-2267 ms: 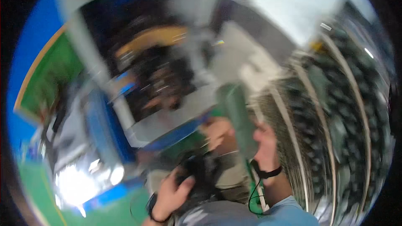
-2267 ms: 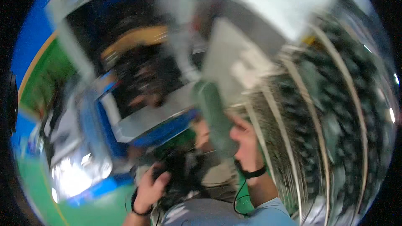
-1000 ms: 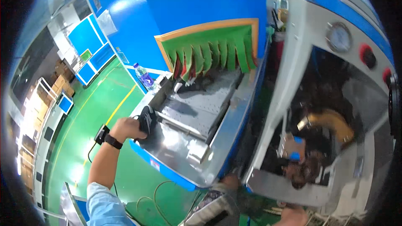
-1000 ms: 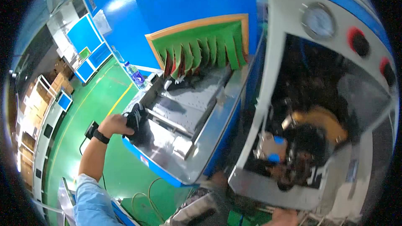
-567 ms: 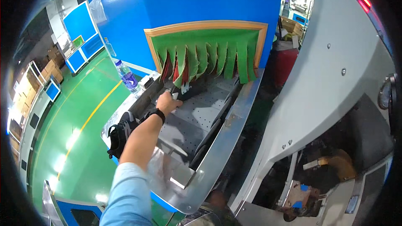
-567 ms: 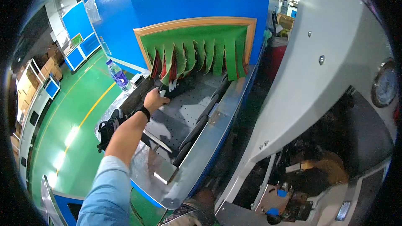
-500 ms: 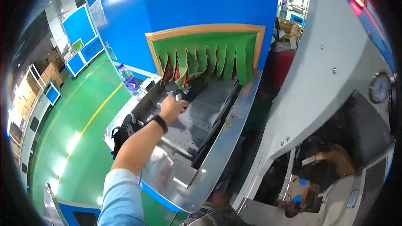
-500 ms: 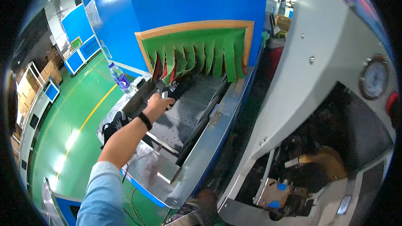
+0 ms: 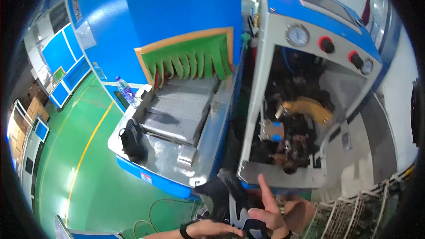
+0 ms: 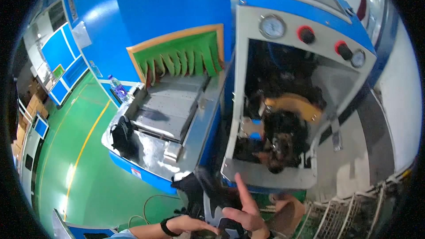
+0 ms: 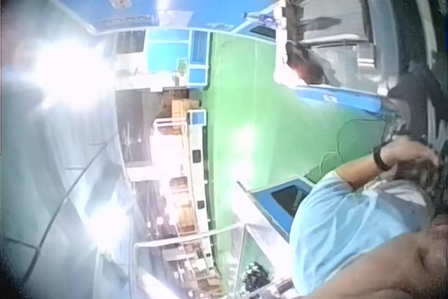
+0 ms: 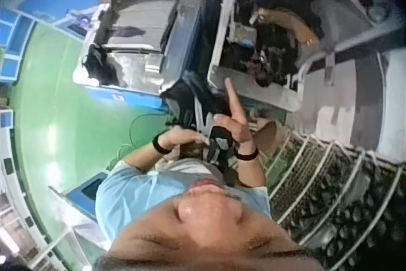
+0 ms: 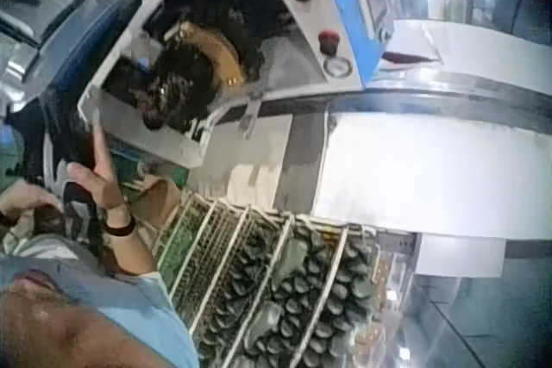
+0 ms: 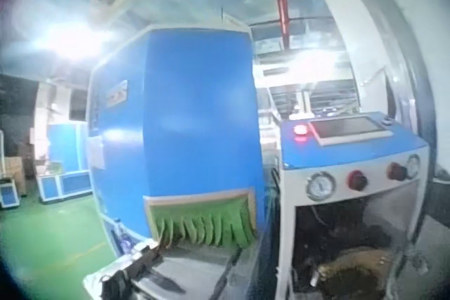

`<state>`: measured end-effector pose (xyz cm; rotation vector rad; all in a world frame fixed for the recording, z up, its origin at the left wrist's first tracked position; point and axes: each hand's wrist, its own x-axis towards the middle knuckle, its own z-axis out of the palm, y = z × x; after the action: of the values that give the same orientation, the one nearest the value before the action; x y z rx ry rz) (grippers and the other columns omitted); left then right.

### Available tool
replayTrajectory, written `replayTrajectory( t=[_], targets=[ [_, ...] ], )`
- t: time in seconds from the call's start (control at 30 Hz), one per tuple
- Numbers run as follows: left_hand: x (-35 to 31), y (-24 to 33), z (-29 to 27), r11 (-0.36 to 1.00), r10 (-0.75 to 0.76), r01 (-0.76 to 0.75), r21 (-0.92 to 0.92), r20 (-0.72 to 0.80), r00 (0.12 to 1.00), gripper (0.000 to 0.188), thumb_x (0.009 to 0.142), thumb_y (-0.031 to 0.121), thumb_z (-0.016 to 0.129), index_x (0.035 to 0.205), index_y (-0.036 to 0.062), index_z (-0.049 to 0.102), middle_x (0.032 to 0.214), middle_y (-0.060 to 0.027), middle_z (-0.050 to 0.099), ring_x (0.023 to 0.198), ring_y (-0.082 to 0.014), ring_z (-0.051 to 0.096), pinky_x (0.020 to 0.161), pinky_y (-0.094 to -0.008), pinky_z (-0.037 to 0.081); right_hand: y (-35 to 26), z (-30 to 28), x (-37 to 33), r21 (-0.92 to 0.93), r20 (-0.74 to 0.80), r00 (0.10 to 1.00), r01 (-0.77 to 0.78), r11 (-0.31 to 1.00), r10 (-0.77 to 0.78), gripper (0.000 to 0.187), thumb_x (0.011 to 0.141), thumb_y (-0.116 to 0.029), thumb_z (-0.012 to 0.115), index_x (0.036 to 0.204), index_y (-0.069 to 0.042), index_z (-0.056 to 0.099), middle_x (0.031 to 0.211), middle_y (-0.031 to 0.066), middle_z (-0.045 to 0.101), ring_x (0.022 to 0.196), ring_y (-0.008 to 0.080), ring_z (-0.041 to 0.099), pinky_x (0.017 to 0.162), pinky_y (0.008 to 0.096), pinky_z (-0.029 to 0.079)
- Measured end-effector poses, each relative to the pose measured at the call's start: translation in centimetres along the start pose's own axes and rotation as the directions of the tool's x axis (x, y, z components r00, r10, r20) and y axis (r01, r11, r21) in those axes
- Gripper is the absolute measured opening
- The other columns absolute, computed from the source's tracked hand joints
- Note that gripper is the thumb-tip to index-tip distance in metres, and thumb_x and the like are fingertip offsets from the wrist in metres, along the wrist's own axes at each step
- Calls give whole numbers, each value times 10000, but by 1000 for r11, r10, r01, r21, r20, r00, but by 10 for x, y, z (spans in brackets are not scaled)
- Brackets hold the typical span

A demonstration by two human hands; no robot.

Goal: Operating a shoe-lasting machine to shape the upper part of a shoe over a last.

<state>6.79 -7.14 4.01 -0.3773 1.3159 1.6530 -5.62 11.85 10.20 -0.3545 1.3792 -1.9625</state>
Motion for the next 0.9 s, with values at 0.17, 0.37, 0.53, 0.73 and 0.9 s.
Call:
replayTrajectory(
  t=[0.17, 0.37, 0.53, 0.73, 0.9],
  targets=[
    [0, 19, 63, 533, 784, -842, 83, -423, 455, 768, 766, 159, 891, 1406, 10, 493, 1282, -104, 604, 1153, -179, 593, 1029, -346, 477, 8, -27, -61, 71, -52, 998, 22, 997, -19, 1088, 730, -107, 757, 1598, 5, 109, 1534, 185, 364, 1386, 288, 400, 1184, 395, 254],
    [26, 47, 43, 786, 618, -617, 31, -30, 786, 773, 783, 218, 888, 1390, -36, 482, 1178, -129, 652, 1116, -147, 594, 939, -291, 501, 53, -67, -111, 284, -238, 944, -158, 946, 230, 837, 796, -75, 768, 1502, 12, 326, 1367, 116, 563, 1183, 239, 579, 1052, 367, 446],
    [40, 70, 33, 399, 671, -664, 632, 292, 681, 342, 898, 324, 756, 983, 0, 691, 726, -156, 663, 650, -289, 669, 608, -372, 507, 198, -162, -153, 916, 124, 956, -214, 339, 266, 580, 960, -118, 621, 1467, 20, 374, 1309, 171, 599, 1118, 223, 612, 953, 381, 512],
    [22, 61, 69, 221, 881, -951, 217, 373, 290, 81, 919, 87, 724, 902, 7, 716, 771, -105, 668, 746, -215, 666, 575, -297, 483, -49, -66, -72, 193, -524, 792, 469, 862, -313, 960, 683, -63, 762, 1518, 86, 313, 1443, 194, 516, 1298, 264, 523, 1115, 342, 369],
    [26, 116, 47, 696, 716, -717, 41, -109, 690, 167, 978, 194, 678, 891, 51, 669, 650, 40, 568, 580, -38, 507, 518, -238, 410, -156, -40, -35, -671, -311, 786, 216, 710, -533, 858, 758, -32, 741, 1505, 104, 340, 1427, 181, 540, 1285, 210, 523, 1092, 324, 386]
  ],
)
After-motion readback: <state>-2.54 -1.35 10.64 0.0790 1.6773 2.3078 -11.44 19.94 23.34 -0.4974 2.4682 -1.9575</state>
